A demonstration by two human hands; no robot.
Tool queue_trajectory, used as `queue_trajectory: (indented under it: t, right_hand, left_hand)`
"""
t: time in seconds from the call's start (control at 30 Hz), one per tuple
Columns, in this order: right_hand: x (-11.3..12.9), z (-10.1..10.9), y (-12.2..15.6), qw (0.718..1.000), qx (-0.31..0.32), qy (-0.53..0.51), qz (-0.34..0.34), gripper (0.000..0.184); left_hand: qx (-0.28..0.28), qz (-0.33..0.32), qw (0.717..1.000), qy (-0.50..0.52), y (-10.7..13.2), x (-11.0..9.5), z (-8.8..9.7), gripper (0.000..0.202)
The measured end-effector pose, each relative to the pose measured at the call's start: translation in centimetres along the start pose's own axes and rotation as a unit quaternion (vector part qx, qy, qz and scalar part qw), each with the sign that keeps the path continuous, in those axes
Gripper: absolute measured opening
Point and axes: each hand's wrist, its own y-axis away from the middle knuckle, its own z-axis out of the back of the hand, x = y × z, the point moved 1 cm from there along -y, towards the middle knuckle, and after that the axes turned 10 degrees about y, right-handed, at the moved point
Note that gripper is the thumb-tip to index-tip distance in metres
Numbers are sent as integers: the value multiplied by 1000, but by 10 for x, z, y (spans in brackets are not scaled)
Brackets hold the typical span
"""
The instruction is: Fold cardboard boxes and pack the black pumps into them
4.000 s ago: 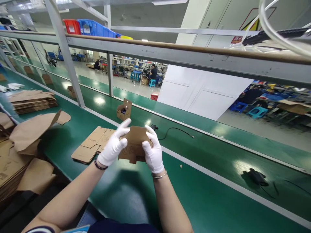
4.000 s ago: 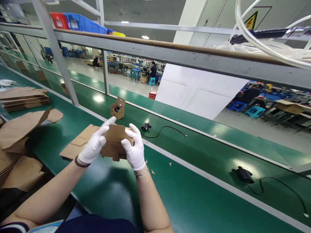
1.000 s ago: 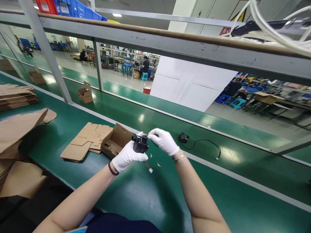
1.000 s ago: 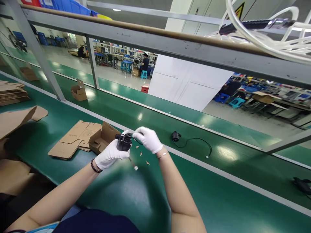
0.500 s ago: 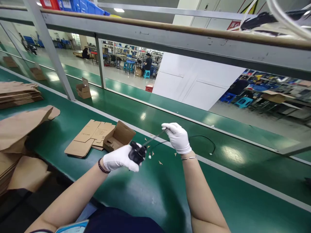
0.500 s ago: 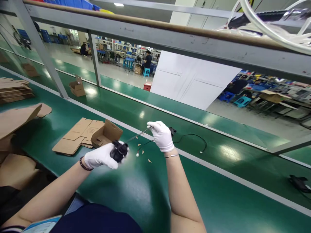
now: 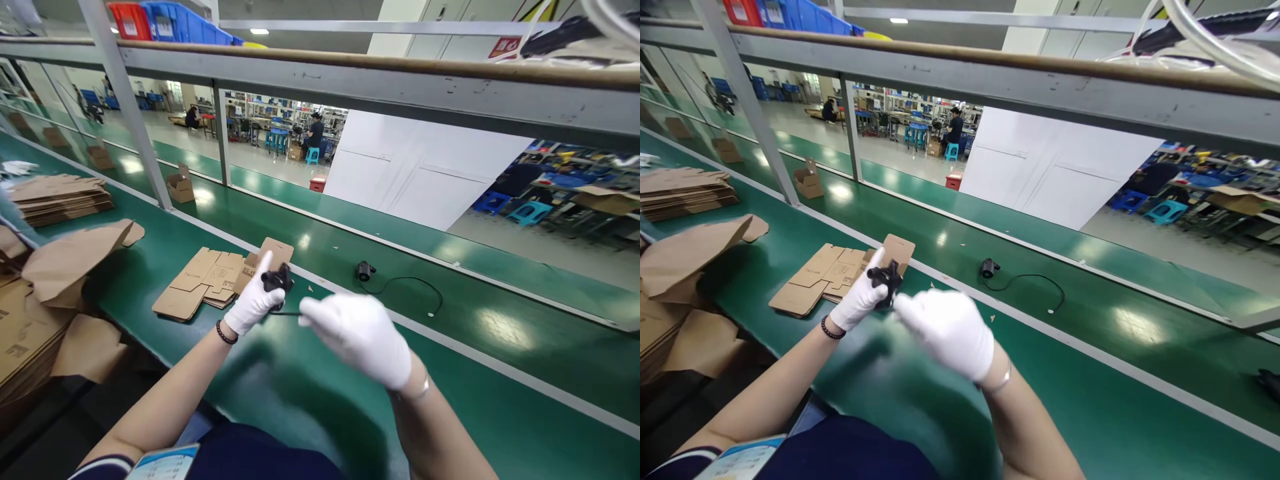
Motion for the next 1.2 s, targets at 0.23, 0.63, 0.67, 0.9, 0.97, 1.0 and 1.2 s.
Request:
queue_trajectory:
  t: [0.23, 0.63, 0.67, 0.9, 0.97, 1.0, 1.2]
  right_hand:
    - [-36, -81, -30, 969, 99, -107, -197, 22]
    - [17, -89, 3, 980, 34, -109, -161, 46]
    - [15, -95, 0, 974, 29, -128, -186, 47]
    - [-6, -118, -10, 901, -3, -259, -348, 34]
    - [-27, -114, -16, 884, -32, -295, -361, 33]
    - [-39, -111, -20, 877, -44, -302, -372, 34]
    - [-101, -112, -77, 904, -18, -232, -358, 33]
  left_hand:
    - [123, 6, 986, 114, 23, -7, -7, 105]
    - [-56, -11, 998, -17, 17, 27, -2, 75]
    - [-57, -20, 996, -60, 22, 35, -7, 73]
    - [-9, -135, 959, -248, 2, 57, 2, 72]
    - [98, -150, 926, -332, -30, 39, 19, 78]
    - [130, -142, 897, -398, -50, 27, 30, 80]
    - [153, 139, 772, -601, -128, -10, 63, 76]
